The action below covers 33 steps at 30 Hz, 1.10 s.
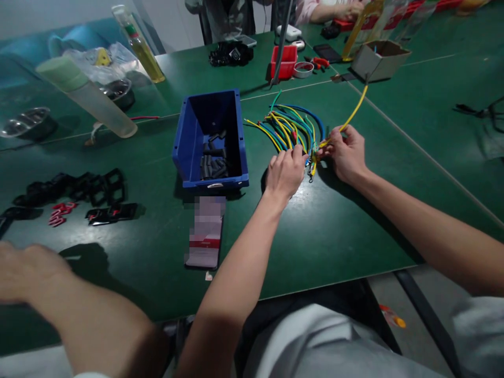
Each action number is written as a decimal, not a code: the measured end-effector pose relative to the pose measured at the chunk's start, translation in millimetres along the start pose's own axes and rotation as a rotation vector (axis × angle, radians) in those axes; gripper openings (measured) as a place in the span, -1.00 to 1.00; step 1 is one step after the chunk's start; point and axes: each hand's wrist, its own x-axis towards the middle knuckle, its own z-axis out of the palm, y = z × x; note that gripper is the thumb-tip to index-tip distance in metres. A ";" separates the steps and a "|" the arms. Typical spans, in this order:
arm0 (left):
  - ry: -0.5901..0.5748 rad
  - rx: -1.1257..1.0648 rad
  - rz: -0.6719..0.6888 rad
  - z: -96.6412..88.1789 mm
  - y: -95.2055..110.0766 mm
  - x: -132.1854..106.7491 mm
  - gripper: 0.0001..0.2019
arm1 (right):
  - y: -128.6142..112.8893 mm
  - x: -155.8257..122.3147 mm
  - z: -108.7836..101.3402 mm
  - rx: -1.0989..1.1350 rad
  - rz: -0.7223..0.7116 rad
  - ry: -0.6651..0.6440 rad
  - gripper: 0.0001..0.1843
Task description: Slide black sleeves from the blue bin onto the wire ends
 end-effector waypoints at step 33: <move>0.161 0.016 -0.018 -0.1 2.6 -7.1 -0.76 | -16.7 -35.2 -0.9 0.025 0.010 -0.279 -0.78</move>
